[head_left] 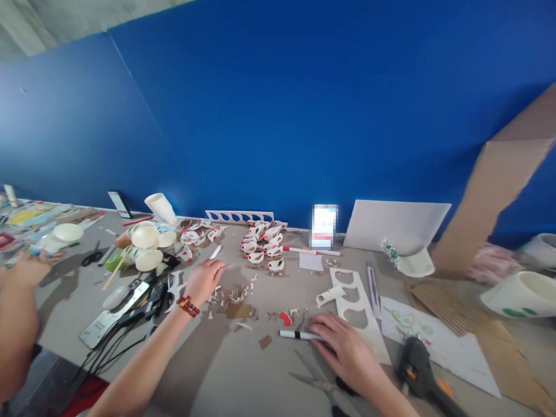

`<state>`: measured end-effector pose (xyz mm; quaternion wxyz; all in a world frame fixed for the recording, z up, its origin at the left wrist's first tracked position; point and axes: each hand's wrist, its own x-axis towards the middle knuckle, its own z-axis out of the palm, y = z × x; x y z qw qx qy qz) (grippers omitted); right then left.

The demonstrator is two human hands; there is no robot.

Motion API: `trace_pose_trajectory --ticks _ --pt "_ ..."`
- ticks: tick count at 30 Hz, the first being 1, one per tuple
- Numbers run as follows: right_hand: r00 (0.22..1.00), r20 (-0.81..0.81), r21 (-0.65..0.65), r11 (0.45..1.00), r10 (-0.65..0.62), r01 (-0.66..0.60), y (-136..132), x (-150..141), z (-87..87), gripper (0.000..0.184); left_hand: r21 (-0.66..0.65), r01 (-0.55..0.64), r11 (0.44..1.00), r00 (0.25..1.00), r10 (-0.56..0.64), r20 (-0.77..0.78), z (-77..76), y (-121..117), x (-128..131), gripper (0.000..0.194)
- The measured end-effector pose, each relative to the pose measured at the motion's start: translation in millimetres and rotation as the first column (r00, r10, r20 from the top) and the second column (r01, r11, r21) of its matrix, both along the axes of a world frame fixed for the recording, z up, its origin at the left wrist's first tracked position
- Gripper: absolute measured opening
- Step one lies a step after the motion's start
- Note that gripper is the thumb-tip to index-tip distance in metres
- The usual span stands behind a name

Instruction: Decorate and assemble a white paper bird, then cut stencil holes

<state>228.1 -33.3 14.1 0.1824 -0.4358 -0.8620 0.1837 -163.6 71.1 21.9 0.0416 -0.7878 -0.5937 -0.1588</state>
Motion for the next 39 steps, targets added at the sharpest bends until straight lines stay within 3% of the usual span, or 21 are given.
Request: trace_pose_trajectory --ticks 5,10,17,20,26,30,33,36,39 --pt "1.000 0.000 -0.018 1.000 -0.009 0.009 0 1 -2.7 0.019 -0.012 0.008 1.000 1.000 -0.008 0.003 -13.6 15 17 0.023" --pt "1.000 -0.003 -0.024 1.000 -0.020 0.020 -1 0 -0.4 0.019 -0.029 0.044 0.999 0.999 -0.044 0.014 -16.5 29 33 0.027" --pt "0.999 -0.016 -0.035 0.999 -0.034 0.034 -1 0 0.1 0.017 -0.138 0.168 0.976 0.986 -0.167 0.023 -1.3 -1 39 0.026" --pt "0.999 -0.032 -0.042 0.999 -0.033 0.031 1 0 -2.2 0.017 -0.238 0.317 0.918 0.947 -0.291 0.136 7.2 -12 45 0.025" --pt "0.998 -0.045 -0.015 0.999 -0.034 0.033 0 -1 -0.5 0.017 -0.081 0.345 0.935 0.930 -0.330 0.161 5.3 2 76 0.030" --pt "0.999 -0.042 -0.012 0.999 -0.033 0.033 -3 0 2.1 0.019 -0.150 0.407 0.901 0.913 -0.396 0.100 1.7 1 79 0.030" --pt "0.999 -0.041 -0.022 0.999 -0.024 0.024 -4 1 3.1 0.020 -0.235 0.441 0.866 0.897 -0.431 0.097 8.9 -10 67 0.027" --pt "0.991 -0.134 -0.037 0.999 0.000 -0.005 -3 4 2.9 0.018 -0.240 0.454 0.858 0.891 -0.429 0.150 22.3 -20 66 0.024" --pt "0.943 -0.332 -0.036 0.999 0.011 -0.025 -1 8 -0.1 0.016 -0.169 0.542 0.823 0.836 -0.506 0.214 30.0 -21 93 0.028"
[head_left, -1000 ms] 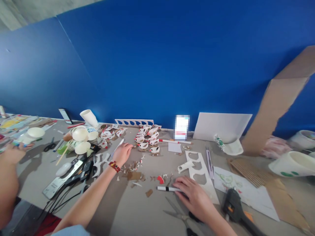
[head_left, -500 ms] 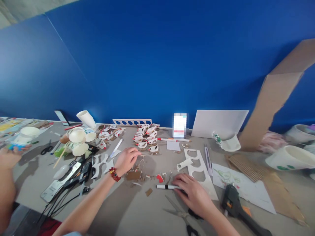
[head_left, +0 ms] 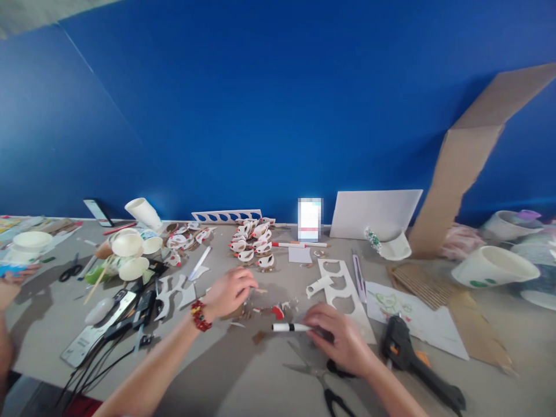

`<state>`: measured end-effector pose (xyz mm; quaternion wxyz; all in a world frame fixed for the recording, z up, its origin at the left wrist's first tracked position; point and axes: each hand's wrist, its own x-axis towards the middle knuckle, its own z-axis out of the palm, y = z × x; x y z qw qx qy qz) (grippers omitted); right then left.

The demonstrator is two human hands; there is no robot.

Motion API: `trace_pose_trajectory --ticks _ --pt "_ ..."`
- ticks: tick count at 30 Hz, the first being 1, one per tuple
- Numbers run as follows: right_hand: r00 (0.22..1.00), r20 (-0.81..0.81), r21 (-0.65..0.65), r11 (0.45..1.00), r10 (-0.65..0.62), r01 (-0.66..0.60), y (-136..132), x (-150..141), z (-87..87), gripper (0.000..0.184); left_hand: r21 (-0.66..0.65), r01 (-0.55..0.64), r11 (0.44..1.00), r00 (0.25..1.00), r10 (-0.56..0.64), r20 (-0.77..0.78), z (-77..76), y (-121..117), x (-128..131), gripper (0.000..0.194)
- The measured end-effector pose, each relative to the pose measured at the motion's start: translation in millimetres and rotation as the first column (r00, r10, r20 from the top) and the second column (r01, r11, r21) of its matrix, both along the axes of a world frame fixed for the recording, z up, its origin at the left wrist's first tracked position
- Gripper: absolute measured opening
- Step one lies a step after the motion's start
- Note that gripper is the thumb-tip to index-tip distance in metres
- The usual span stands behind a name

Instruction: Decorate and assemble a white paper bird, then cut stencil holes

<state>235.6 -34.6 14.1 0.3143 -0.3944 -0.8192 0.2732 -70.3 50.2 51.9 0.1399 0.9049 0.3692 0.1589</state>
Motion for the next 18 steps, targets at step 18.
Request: trace_pose_trajectory --ticks 18 --pt "0.973 -0.149 0.050 0.981 -0.177 0.186 1 8 -6.5 0.014 -0.170 0.333 0.927 0.919 -0.360 -0.162 -13.0 -7 6 0.030"
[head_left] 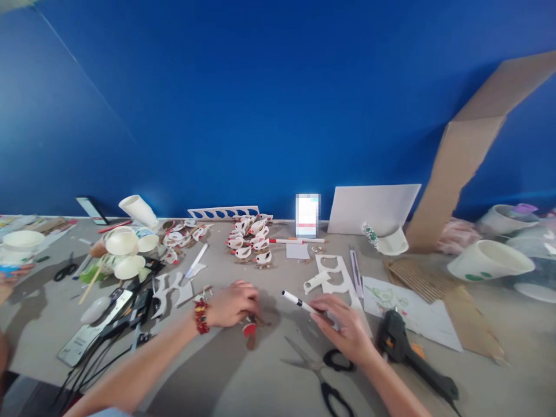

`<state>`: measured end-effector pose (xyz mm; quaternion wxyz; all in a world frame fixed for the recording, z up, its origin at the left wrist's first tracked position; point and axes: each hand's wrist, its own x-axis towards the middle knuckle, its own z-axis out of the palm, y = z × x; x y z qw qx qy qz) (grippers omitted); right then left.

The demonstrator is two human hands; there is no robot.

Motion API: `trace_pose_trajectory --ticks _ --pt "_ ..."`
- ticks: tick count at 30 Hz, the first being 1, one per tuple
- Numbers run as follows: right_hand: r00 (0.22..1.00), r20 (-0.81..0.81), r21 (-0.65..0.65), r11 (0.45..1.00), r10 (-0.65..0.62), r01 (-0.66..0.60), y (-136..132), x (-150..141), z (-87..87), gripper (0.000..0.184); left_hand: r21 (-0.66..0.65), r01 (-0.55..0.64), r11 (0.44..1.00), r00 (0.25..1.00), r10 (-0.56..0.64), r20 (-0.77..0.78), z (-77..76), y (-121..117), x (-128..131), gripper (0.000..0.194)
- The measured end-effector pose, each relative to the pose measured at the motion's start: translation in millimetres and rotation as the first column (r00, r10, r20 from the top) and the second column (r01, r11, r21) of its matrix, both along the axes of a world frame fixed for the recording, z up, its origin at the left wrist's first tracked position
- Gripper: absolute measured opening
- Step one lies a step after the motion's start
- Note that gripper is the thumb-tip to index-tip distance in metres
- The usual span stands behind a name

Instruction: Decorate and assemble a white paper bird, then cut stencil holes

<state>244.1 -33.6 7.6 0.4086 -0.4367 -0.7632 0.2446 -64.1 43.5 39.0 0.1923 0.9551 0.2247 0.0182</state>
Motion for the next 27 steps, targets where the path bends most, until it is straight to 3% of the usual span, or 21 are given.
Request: trace_pose_trajectory --ticks 4,7,10,13,17,22,25,27 --pt "1.000 -0.006 -0.025 1.000 0.016 -0.017 1 -2 -4.0 0.016 -0.043 -0.172 0.984 0.985 0.171 -0.031 15.3 -7 -43 0.033" --pt "1.000 0.003 -0.026 0.999 0.025 -0.025 2 -5 -5.3 0.016 -0.003 -0.244 0.970 0.969 0.244 0.032 17.3 0 -35 0.032" --pt "1.000 0.015 -0.011 1.000 0.018 -0.018 2 -5 -4.6 0.015 0.048 -0.182 0.982 0.976 0.174 0.134 7.7 16 -2 0.030" --pt "0.999 0.034 0.000 1.000 0.004 -0.004 1 -3 -3.5 0.014 0.047 -0.109 0.993 0.989 0.103 0.109 -4.6 32 20 0.027" --pt "0.999 0.046 0.007 1.000 -0.010 0.010 0 0 -3.3 0.014 0.025 -0.079 0.997 0.994 0.076 0.083 -9.2 28 -4 0.024" --pt "0.999 0.050 -0.019 1.000 -0.005 0.006 2 -7 -3.7 0.016 -0.050 -0.163 0.985 0.987 0.163 -0.008 7.9 -1 -55 0.030" --pt "0.993 0.111 -0.040 0.999 -0.026 0.030 2 -12 0.9 0.016 -0.021 -0.242 0.970 0.968 0.243 0.063 18.5 -6 -43 0.031" --pt "0.982 0.188 -0.049 0.999 0.012 -0.003 -1 -14 7.3 0.017 -0.009 -0.203 0.979 0.974 0.203 0.104 19.4 -2 -18 0.030"
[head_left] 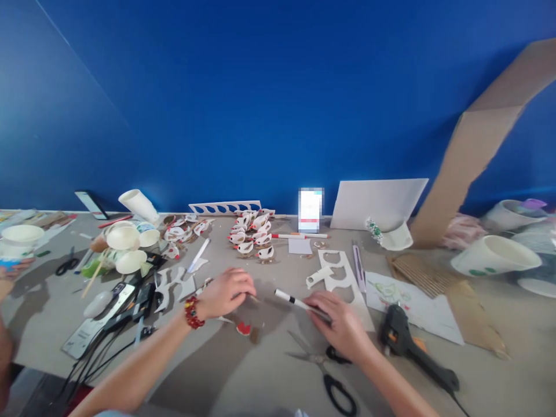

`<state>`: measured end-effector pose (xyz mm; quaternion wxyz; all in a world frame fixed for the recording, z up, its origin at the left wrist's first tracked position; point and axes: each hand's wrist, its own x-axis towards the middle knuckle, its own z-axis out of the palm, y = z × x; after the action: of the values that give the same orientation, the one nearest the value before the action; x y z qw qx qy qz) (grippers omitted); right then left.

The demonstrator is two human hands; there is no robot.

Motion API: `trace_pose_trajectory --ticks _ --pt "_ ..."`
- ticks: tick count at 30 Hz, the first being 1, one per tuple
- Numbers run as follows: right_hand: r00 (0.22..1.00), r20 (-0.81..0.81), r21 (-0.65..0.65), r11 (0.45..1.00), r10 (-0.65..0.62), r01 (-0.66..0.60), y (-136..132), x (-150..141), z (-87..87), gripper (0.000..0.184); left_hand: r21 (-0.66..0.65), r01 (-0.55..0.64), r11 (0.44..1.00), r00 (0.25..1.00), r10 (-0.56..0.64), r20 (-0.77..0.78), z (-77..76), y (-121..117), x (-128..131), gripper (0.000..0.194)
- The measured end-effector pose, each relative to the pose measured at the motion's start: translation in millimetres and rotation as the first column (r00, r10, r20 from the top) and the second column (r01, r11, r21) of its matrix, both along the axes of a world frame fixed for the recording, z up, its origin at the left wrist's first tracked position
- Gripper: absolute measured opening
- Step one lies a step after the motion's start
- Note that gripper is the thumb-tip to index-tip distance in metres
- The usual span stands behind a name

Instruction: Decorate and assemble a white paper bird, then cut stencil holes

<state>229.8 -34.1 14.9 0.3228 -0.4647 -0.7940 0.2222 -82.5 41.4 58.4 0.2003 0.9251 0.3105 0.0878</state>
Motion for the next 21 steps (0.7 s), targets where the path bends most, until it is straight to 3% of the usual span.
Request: trace_pose_trajectory --ticks 5,8,12,16,18,21 --pt "0.969 0.195 -0.087 0.987 0.153 -0.138 -11 -7 14.3 0.017 0.076 0.039 0.996 0.996 -0.044 0.072 -19.4 26 66 0.028" --pt "0.954 0.251 -0.109 0.984 0.166 -0.143 -16 -13 13.9 0.017 0.061 0.012 0.998 0.996 -0.018 0.092 -33.8 36 82 0.028" --pt "0.954 0.266 -0.080 0.989 0.140 -0.123 -17 -13 11.5 0.019 0.054 0.116 0.992 0.993 -0.116 -0.002 -36.2 28 66 0.027" --pt "0.971 0.211 -0.043 0.993 0.116 -0.109 -13 0 17.5 0.022 -0.109 0.245 0.963 0.948 -0.262 -0.179 -15.1 15 27 0.025" --pt "0.978 0.179 -0.037 0.994 0.103 -0.098 -9 4 21.4 0.023 -0.174 0.207 0.963 0.943 -0.244 -0.228 -2.0 15 16 0.026" --pt "0.978 0.173 -0.045 0.993 0.115 -0.109 -4 1 23.9 0.022 -0.116 0.078 0.990 0.985 -0.094 -0.145 8.3 24 24 0.028"
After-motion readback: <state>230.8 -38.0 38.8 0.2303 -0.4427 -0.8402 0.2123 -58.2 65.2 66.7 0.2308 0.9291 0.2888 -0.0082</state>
